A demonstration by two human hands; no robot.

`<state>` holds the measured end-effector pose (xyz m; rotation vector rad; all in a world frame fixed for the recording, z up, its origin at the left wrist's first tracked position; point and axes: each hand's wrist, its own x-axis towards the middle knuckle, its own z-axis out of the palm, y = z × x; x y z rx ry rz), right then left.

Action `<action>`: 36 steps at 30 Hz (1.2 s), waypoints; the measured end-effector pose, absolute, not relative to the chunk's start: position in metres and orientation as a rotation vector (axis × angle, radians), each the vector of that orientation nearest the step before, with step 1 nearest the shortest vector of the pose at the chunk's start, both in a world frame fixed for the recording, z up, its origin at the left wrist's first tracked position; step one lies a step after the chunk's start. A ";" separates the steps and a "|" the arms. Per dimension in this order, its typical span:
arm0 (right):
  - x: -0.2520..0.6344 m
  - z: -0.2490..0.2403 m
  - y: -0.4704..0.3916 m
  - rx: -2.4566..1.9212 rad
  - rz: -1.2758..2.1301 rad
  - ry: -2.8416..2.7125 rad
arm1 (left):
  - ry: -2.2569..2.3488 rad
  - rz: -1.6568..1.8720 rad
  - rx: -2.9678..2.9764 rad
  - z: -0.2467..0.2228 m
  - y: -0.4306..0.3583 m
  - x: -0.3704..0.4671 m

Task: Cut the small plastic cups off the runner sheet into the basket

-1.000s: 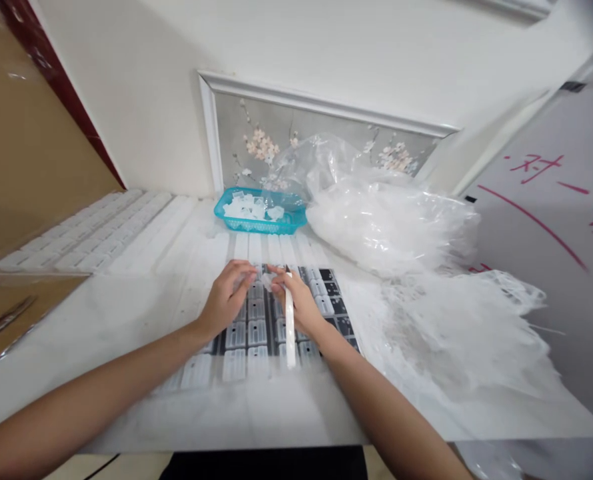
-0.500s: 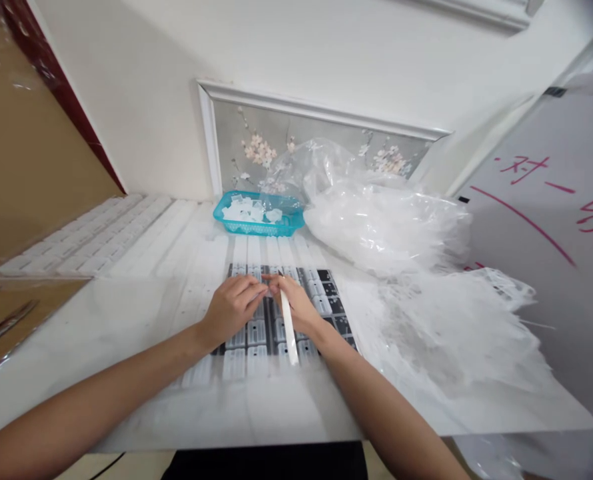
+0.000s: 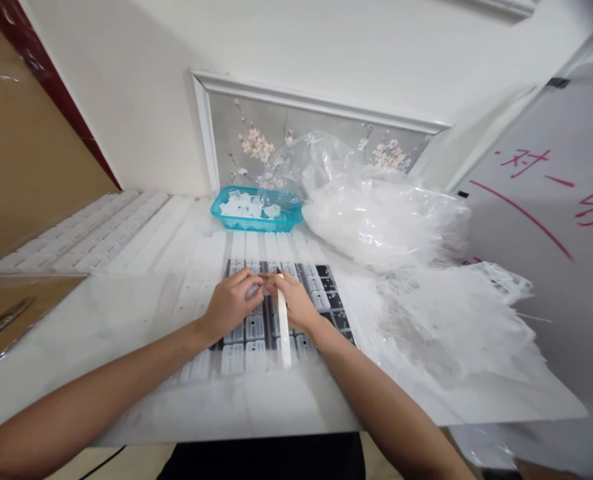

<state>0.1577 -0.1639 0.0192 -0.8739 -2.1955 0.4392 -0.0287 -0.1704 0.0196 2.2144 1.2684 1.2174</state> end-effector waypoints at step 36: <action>0.157 0.015 -0.172 -0.772 0.250 -1.831 | 1.353 1.174 1.809 0.015 -0.142 -0.045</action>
